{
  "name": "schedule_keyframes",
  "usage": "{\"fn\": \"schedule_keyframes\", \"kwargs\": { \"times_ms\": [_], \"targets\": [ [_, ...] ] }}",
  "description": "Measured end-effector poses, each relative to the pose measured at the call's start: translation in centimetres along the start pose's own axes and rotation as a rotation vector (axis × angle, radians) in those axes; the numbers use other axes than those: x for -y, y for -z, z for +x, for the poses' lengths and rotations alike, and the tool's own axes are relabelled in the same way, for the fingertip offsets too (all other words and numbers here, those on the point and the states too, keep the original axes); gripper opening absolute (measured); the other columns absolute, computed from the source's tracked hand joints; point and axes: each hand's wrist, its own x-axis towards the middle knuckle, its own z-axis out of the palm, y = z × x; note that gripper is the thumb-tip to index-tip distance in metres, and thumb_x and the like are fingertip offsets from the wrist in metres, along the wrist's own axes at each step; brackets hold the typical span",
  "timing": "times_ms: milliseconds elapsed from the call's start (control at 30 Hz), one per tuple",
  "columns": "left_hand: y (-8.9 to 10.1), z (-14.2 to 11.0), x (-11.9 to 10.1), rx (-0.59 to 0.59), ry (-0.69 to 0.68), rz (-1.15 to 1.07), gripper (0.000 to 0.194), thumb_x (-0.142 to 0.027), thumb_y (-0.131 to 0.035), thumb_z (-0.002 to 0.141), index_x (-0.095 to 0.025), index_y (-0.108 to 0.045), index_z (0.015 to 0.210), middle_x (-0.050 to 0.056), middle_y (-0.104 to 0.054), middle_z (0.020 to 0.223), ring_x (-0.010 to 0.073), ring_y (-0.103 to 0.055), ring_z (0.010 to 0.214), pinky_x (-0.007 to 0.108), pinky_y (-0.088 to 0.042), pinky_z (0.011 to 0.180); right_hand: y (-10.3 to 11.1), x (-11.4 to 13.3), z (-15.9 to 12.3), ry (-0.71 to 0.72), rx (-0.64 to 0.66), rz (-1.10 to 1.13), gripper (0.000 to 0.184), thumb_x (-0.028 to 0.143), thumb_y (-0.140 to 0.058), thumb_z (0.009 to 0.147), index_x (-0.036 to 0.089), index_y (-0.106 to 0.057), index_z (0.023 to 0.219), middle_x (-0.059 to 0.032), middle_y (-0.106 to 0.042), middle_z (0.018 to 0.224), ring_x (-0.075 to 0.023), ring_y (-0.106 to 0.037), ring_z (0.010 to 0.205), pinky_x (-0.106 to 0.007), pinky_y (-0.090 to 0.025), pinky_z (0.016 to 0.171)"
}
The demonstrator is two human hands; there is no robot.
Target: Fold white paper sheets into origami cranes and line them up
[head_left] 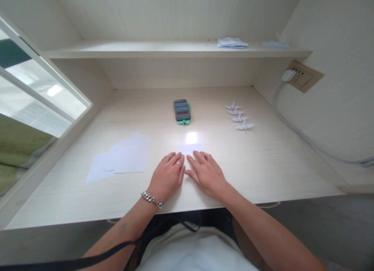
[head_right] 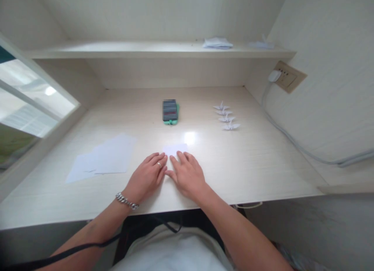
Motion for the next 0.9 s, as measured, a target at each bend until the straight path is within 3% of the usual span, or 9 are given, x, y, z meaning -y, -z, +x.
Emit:
{"fn": "schedule_keyframes", "kwargs": {
  "times_ms": [200,300,400,467,633,900],
  "targets": [
    [1.1,0.5,-0.2,0.021,0.007,0.048,0.031,-0.023,-0.045,0.093,-0.010,-0.065,0.113,0.014,-0.065,0.120,0.0250,-0.055,0.114,0.040,-0.042,0.103,0.9,-3.5,-1.5,-0.099,-0.034,-0.082,0.047,0.044,-0.035,0.097,0.021,-0.052,0.134,-0.0107,-0.050,0.140,-0.0303,-0.042,0.125,-0.046,-0.035,0.102],
    [2.0,1.7,-0.1,0.083,-0.006,0.094,0.029,-0.020,-0.043,0.093,-0.012,-0.070,0.098,0.014,-0.071,0.099,0.0257,-0.060,0.098,0.039,-0.050,0.089,1.2,-4.4,-1.7,-0.087,-0.030,-0.111,0.044,0.044,-0.035,0.097,0.024,-0.055,0.131,-0.0096,-0.052,0.138,-0.0301,-0.045,0.121,-0.046,-0.037,0.099],
    [2.7,3.7,0.4,0.220,-0.053,0.133,0.031,-0.014,-0.043,0.089,-0.011,-0.071,0.077,0.016,-0.070,0.078,0.0273,-0.062,0.089,0.038,-0.052,0.077,1.2,-4.3,-1.6,-0.088,-0.062,-0.114,0.043,0.044,-0.036,0.097,0.025,-0.058,0.127,-0.0097,-0.053,0.135,-0.0293,-0.047,0.118,-0.044,-0.038,0.098],
    [3.1,5.3,0.7,0.321,-0.140,0.172,0.029,-0.010,-0.043,0.087,-0.009,-0.071,0.081,0.017,-0.069,0.080,0.0266,-0.065,0.081,0.037,-0.052,0.072,1.2,-4.1,-1.6,-0.085,-0.083,-0.108,0.042,0.045,-0.036,0.096,0.025,-0.059,0.126,-0.0094,-0.054,0.134,-0.0290,-0.047,0.117,-0.044,-0.038,0.097],
    [3.6,7.9,0.1,0.410,-0.223,0.190,0.022,-0.001,-0.051,0.079,-0.011,-0.070,0.080,0.014,-0.068,0.071,0.0239,-0.067,0.066,0.032,-0.050,0.061,1.3,-4.1,-1.6,-0.079,-0.102,-0.104,0.042,0.045,-0.036,0.097,0.027,-0.058,0.126,-0.0081,-0.054,0.134,-0.0289,-0.046,0.116,-0.043,-0.039,0.097],
    [2.8,6.2,-1.4,0.336,-0.218,0.210,0.023,-0.005,-0.044,0.087,-0.010,-0.066,0.091,0.015,-0.067,0.075,0.0257,-0.068,0.074,0.034,-0.051,0.065,1.4,-4.2,-1.7,-0.061,-0.105,-0.088,0.039,0.043,-0.040,0.096,0.027,-0.059,0.126,-0.0091,-0.056,0.129,-0.0275,-0.049,0.112,-0.043,-0.039,0.097]
  ]
}}
